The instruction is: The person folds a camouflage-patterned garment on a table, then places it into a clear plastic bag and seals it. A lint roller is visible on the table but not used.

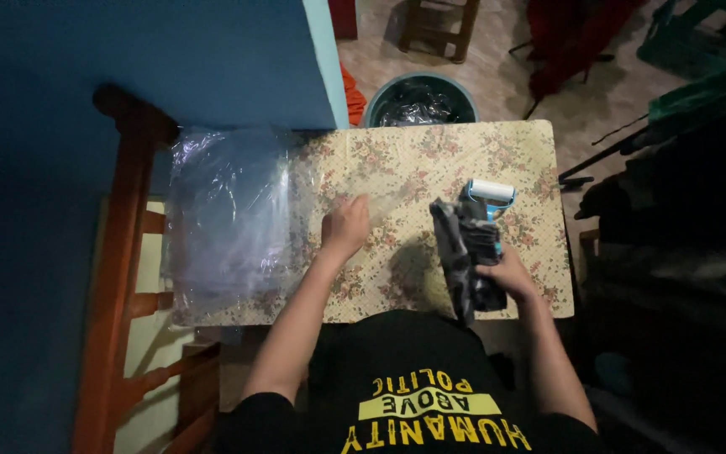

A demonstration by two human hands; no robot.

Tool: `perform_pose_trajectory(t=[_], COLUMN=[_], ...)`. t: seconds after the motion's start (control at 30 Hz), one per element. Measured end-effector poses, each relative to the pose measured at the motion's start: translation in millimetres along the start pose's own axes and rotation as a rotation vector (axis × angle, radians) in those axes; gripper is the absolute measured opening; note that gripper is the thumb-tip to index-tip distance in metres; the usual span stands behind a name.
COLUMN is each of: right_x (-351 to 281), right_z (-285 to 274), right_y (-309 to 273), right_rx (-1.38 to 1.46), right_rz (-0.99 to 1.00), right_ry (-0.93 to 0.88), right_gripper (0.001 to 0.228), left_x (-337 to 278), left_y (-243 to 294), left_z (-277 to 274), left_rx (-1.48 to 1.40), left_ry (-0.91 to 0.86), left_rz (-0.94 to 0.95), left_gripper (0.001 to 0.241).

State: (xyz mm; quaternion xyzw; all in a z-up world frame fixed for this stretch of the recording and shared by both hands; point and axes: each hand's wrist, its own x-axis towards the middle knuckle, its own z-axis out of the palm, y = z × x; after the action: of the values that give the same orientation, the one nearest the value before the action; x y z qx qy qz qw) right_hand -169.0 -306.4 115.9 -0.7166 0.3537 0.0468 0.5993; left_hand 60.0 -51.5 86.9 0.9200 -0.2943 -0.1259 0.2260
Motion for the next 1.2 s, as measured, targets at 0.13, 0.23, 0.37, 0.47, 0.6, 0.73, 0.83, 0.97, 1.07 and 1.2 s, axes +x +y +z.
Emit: perform_pose_trajectory(t=[0.13, 0.23, 0.37, 0.47, 0.6, 0.73, 0.83, 0.97, 1.07, 1.2], right_x=[-25, -25, -48, -38, -27, -32, -42, -48, -55, -48], right_z=[-25, -36, -33, -27, -16, -14, -9, -1, 7, 10], right_y=[-50, -53, -102, -86, -59, -52, -55, -68, -79, -67], right_rx=[-0.023, 0.025, 0.071, 0.103, 0.118, 0.062, 0.052, 0.051, 0.029, -0.13], right_rz=[-0.222, -0.316, -0.465, -0.507, -0.533, -0.462, -0.429, -0.456, -0.488, -0.447], right_ry=[-0.029, -0.061, -0.11, -0.135, -0.154, -0.128, -0.108, -0.143, -0.195, -0.24], right_gripper=[0.059, 0.057, 0.047, 0.045, 0.05, 0.052, 0.06, 0.074, 0.081, 0.093], left_x=[18, 21, 16, 24, 19, 14, 16, 8, 19, 9], left_y=[-9, 6, 34, 20, 14, 18, 22, 50, 15, 48], left_z=[26, 11, -25, -2, 4, -1, 0, -22, 49, 5], left_rx=[0.071, 0.133, -0.076, -0.339, -0.283, -0.181, -0.026, 0.124, 0.146, -0.107], left_ry=[0.121, 0.195, 0.065, -0.074, -0.094, -0.05, -0.062, -0.146, -0.194, -0.153], left_rz=[0.068, 0.092, 0.125, 0.083, -0.096, -0.133, -0.207, -0.106, -0.045, 0.018], left_gripper=[0.025, 0.021, 0.025, 0.032, 0.032, 0.023, 0.028, 0.054, 0.046, 0.032])
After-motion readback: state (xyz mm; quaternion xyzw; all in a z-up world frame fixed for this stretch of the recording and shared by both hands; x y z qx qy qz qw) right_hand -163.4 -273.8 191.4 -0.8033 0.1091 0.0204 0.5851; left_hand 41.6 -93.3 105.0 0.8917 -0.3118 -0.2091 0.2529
